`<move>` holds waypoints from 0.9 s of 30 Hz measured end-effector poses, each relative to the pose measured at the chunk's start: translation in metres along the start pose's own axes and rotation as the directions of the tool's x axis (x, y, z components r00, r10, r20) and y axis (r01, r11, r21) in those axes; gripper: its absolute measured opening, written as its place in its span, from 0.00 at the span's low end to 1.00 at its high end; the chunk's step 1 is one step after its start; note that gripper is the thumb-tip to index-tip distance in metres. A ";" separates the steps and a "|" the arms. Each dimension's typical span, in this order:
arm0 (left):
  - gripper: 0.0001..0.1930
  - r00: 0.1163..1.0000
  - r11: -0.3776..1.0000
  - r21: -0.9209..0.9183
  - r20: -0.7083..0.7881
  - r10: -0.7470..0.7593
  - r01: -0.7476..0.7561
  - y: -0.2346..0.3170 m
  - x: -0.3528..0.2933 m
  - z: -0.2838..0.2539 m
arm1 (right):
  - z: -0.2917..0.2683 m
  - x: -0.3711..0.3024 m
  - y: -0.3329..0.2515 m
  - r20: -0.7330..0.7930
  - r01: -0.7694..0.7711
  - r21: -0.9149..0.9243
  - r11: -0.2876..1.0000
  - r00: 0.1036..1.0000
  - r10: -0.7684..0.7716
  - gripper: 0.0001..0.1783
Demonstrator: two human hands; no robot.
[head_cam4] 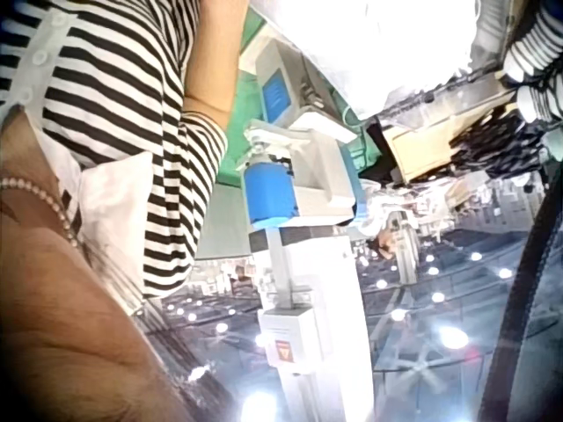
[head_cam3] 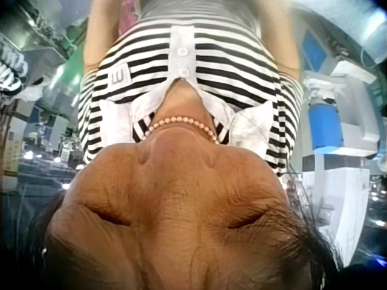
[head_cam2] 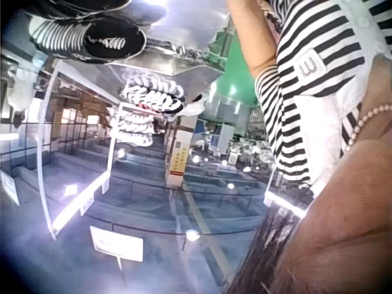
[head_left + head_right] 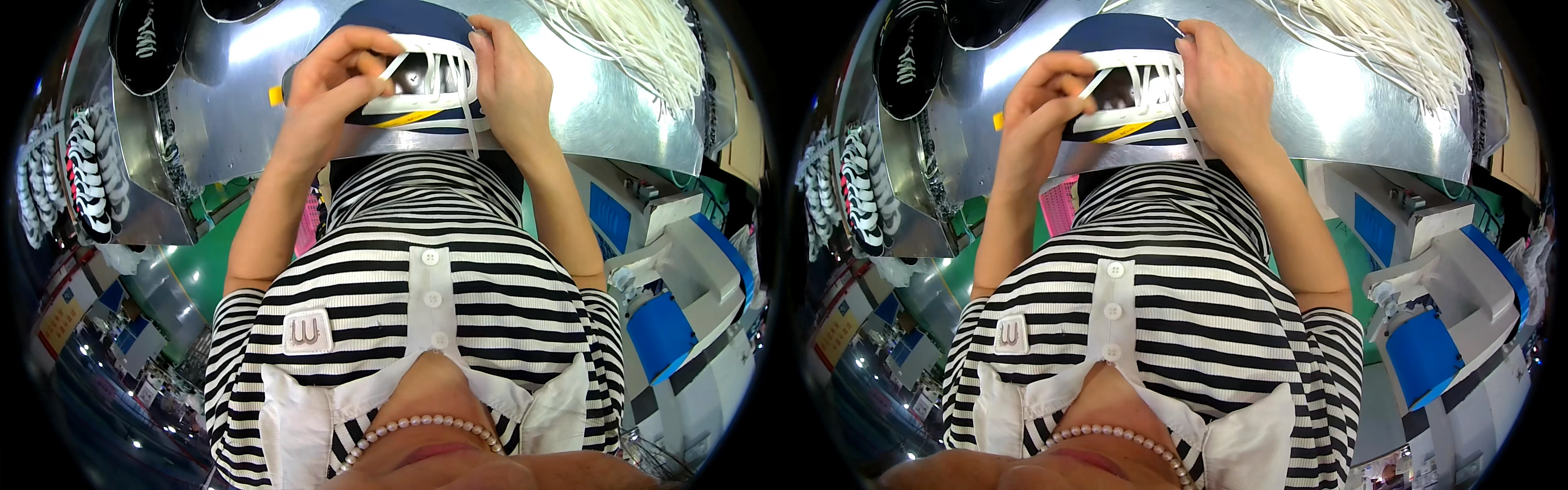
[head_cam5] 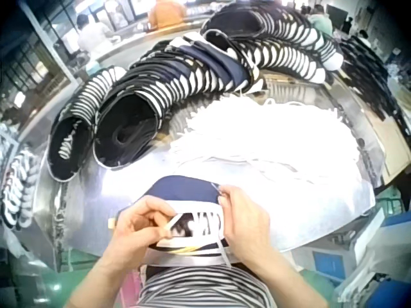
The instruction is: The person threads white shoelaces through the eyelets of a sneaker, pulls the laces taut, and adjusts them. The person then uses a small tool to trim the lace ends and continues lacing the shoe.
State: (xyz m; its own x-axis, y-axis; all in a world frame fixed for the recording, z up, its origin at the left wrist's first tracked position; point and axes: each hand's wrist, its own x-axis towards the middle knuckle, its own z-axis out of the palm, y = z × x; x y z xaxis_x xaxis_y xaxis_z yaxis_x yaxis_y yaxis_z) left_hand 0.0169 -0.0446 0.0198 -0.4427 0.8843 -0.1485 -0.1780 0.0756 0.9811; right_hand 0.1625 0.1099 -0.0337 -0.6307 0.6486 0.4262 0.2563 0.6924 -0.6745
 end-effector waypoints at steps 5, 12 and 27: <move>0.13 0.998 0.996 -0.070 0.013 -0.060 0.061 0.005 0.001 -0.010 | 0.003 0.009 0.003 0.030 -0.064 0.062 0.996 0.998 0.062 0.10; 0.18 0.899 0.354 0.880 0.160 0.407 -0.317 0.010 -0.031 0.022 | -0.051 -0.023 -0.030 0.326 -0.309 0.069 0.949 0.906 0.271 0.18; 0.10 0.803 0.366 0.873 0.048 0.594 -0.323 -0.006 0.021 0.017 | -0.081 -0.051 -0.045 0.530 -0.178 0.356 0.917 0.847 -0.041 0.09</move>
State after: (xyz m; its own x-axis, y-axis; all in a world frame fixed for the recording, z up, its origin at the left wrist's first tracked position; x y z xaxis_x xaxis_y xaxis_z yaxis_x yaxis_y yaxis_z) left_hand 0.0241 -0.0187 0.0135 -0.4193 0.7770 0.4696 0.8450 0.1448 0.5149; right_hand 0.2423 0.0708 0.0235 -0.9328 0.3538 0.0692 0.0869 0.4068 -0.9094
